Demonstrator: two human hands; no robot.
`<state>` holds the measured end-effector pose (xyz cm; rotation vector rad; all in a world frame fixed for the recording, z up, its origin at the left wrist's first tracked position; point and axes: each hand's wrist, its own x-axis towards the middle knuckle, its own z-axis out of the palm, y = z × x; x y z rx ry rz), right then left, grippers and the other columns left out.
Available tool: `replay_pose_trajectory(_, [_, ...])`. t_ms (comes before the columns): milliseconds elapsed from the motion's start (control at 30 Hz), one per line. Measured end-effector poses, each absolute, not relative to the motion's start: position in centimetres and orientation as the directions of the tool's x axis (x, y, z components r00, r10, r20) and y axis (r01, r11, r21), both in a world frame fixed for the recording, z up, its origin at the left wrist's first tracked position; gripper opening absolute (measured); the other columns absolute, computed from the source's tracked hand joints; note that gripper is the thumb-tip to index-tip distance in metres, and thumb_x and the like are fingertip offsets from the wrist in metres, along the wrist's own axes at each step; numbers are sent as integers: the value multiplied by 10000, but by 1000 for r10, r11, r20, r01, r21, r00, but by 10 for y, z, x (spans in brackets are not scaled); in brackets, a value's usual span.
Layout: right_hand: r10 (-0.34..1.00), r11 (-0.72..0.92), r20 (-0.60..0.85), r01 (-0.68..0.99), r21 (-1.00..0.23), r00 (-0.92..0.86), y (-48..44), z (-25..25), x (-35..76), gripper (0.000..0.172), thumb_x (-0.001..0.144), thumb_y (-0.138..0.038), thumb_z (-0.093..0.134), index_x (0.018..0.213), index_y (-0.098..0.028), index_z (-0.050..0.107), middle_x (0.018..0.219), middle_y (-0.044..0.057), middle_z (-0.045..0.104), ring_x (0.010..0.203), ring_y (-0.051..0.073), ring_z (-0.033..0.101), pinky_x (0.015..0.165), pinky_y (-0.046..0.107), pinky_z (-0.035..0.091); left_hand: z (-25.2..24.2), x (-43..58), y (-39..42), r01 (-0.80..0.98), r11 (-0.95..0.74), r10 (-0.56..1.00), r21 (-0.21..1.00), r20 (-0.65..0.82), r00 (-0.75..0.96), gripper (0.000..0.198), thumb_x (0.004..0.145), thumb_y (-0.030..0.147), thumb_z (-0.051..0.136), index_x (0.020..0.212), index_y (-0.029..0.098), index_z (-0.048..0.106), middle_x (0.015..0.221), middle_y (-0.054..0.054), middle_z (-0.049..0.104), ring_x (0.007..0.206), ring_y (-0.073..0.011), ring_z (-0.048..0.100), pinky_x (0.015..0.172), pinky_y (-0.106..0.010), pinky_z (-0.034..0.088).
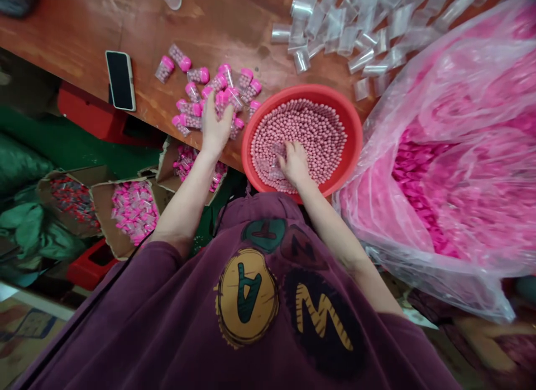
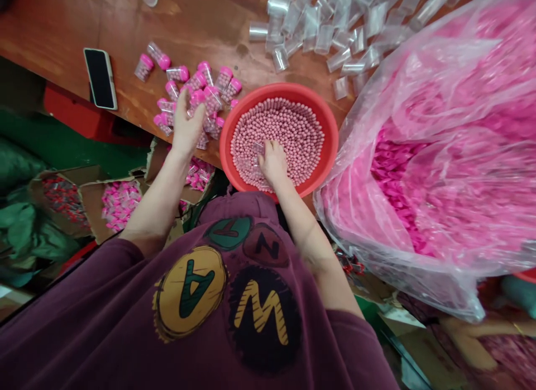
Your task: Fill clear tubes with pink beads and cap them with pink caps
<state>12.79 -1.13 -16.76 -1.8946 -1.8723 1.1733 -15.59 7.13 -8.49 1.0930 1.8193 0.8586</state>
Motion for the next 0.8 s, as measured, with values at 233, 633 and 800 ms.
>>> replay_pose_trajectory(233, [835, -523, -541, 156, -838, -104, -4, -159, 144, 681, 871, -874, 790, 1174, -264, 799, 1135, 94, 849, 1013, 284, 785, 973, 513, 697, -81, -73, 32, 207, 501, 865, 840, -497, -74, 275, 975, 212, 798, 1248, 187, 822, 1289, -109, 877, 1230, -239, 815, 1183, -398, 643])
replay_pose_trajectory(633, [708, -706, -691, -192, -682, -146, -27, -141, 168, 593, 633, -579, 1105, 1049, -250, 840, 847, -4, 830, 712, 166, 676, 701, 314, 608, -74, -29, 16, 774, -256, 709, 579, -432, 557, 454, 1108, 47, 522, 1458, 90, 807, 1567, -225, 761, 1456, -326, 747, 1289, -463, 585])
replay_pose_trajectory(800, [713, -699, -699, -120, -705, -47, -20, -149, 153, 525, 752, -511, 1036, 1087, -280, 704, 736, -70, 699, 671, 163, 645, 662, 302, 559, -69, -17, 28, 822, -422, 587, 383, -576, 569, 471, 1174, 77, 421, 1423, 56, 821, 1416, -248, 796, 1412, -333, 784, 1218, -424, 613])
